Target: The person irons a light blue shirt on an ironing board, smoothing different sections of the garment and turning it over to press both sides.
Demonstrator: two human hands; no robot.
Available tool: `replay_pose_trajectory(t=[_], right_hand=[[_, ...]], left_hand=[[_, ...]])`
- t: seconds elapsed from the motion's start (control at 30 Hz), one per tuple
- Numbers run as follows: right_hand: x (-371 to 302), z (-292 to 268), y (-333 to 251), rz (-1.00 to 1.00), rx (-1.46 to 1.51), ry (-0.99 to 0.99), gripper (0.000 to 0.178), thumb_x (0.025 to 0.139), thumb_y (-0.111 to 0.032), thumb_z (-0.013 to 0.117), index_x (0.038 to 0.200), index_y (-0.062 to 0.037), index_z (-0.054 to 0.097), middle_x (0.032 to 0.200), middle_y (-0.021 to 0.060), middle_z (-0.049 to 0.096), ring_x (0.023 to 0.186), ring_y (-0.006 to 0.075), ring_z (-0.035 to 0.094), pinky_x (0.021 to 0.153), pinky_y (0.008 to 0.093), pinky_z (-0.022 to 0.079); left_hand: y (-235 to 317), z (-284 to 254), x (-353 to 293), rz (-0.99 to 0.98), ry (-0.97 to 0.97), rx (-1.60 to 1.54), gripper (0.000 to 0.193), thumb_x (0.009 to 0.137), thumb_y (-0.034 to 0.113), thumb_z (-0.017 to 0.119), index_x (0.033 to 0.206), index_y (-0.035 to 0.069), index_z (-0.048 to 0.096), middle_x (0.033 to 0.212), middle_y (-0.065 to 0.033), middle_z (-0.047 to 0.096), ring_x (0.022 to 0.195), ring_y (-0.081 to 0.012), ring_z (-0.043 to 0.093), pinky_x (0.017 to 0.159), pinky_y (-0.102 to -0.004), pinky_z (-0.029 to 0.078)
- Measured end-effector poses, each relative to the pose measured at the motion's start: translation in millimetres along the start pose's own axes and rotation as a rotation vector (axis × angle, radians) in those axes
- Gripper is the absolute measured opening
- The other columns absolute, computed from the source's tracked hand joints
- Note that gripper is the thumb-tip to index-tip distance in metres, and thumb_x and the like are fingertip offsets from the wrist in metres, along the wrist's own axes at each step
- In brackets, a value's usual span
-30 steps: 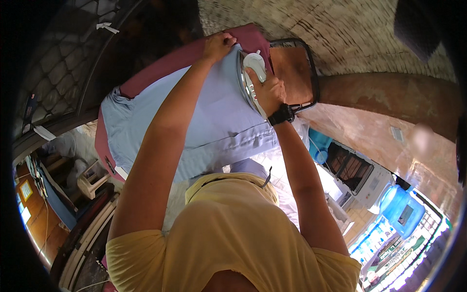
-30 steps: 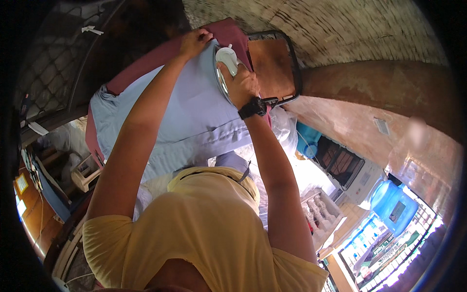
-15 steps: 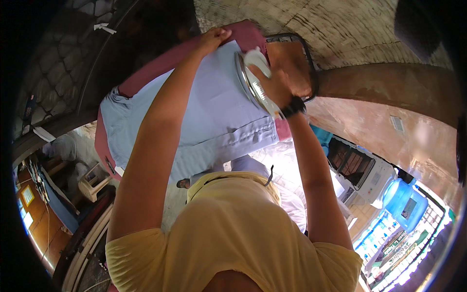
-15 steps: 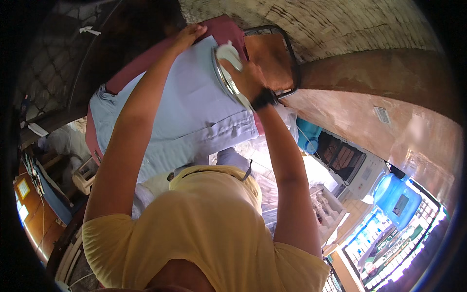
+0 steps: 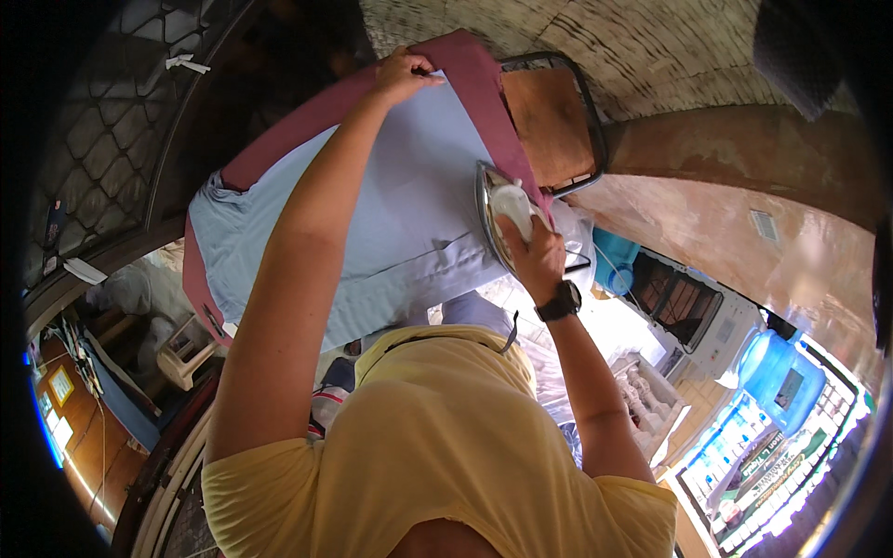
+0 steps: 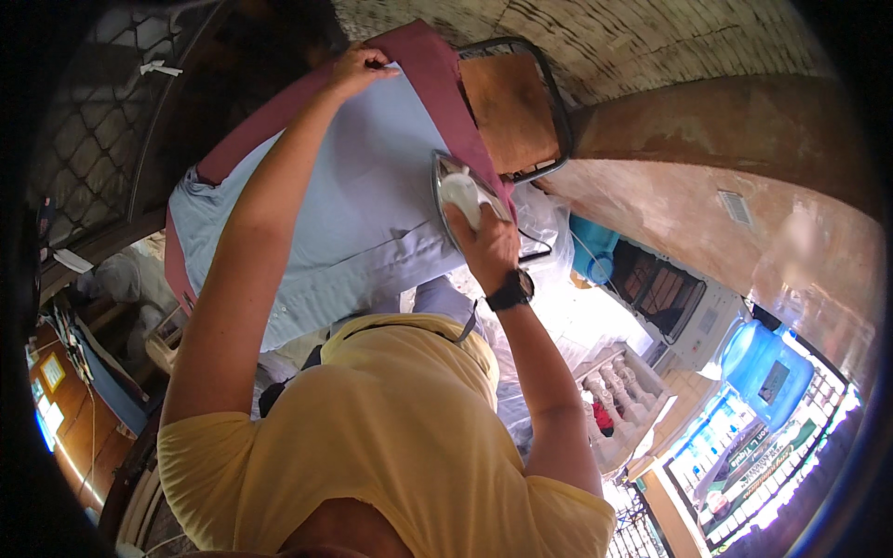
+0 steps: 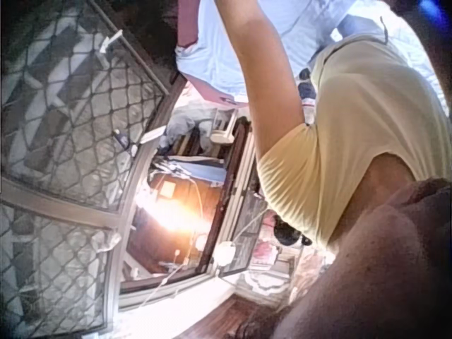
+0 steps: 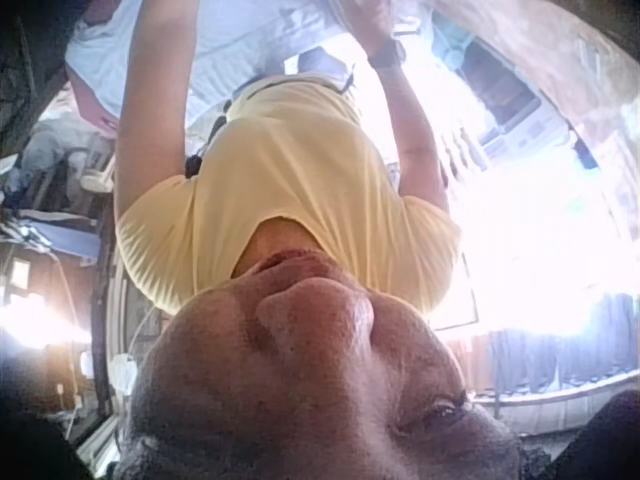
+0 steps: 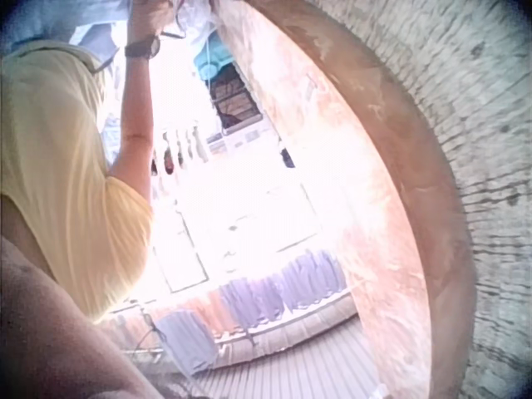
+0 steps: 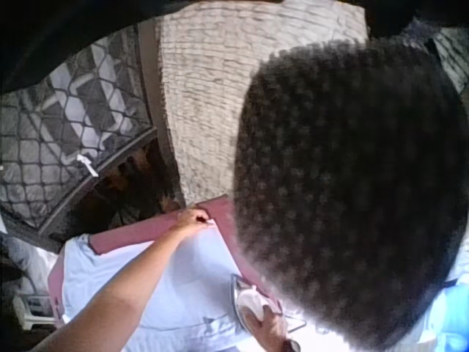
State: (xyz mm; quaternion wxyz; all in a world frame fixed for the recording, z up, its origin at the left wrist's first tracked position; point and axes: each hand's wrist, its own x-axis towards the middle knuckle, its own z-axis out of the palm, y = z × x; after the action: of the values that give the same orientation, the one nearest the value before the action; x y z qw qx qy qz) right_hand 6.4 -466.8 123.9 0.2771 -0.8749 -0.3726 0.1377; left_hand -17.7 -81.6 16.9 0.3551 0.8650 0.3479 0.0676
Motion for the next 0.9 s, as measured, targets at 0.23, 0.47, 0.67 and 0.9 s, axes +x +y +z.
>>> replay_pose_trajectory(t=[0.23,0.47,0.67,0.9], right_hand=[[83,32,-42,-0.107,-0.105,0.100,0.051,0.084,-0.052,0.073,0.090,-0.0017,0.070,0.067,0.0208,0.066,0.062,0.0399,0.065,0.057,0.0469,0.051],[162,32,-85,-0.411,-0.175,-0.327,0.070,0.079,-0.071,0.062,0.110,-0.0091,0.073,0.086,0.0221,0.071,0.086,0.0408,0.070,0.079,0.0511,0.056],[186,49,-115,-0.700,-0.360,-0.446,0.074,0.074,-0.076,0.063,0.109,-0.0121,0.074,0.083,0.0186,0.072,0.082,0.0382,0.071,0.079,0.0508,0.056],[174,109,-193,-0.845,-0.284,-0.466,0.072,0.075,-0.076,0.062,0.101,-0.0109,0.075,0.079,0.0183,0.072,0.077,0.0379,0.071,0.072,0.0500,0.056]], left_hand=[[-2,2,1,-0.012,0.091,-0.153,0.038,0.071,0.037,0.087,0.091,0.013,0.067,0.105,-0.0032,0.065,0.089,-0.0201,0.065,0.084,-0.0366,0.051],[-55,-60,-48,0.030,0.268,-0.570,0.014,0.099,0.018,0.060,0.106,0.009,0.068,0.103,-0.0048,0.069,0.088,-0.0126,0.065,0.083,-0.0278,0.052],[-150,-174,-186,-0.202,0.101,0.067,0.021,0.088,0.021,0.074,0.104,0.011,0.066,0.100,-0.0045,0.069,0.091,-0.0186,0.066,0.087,-0.0351,0.051],[-172,-215,-268,-0.301,-0.041,0.613,0.030,0.076,0.028,0.081,0.099,0.015,0.067,0.107,-0.0027,0.068,0.124,-0.0257,0.046,0.107,-0.0525,0.031]])
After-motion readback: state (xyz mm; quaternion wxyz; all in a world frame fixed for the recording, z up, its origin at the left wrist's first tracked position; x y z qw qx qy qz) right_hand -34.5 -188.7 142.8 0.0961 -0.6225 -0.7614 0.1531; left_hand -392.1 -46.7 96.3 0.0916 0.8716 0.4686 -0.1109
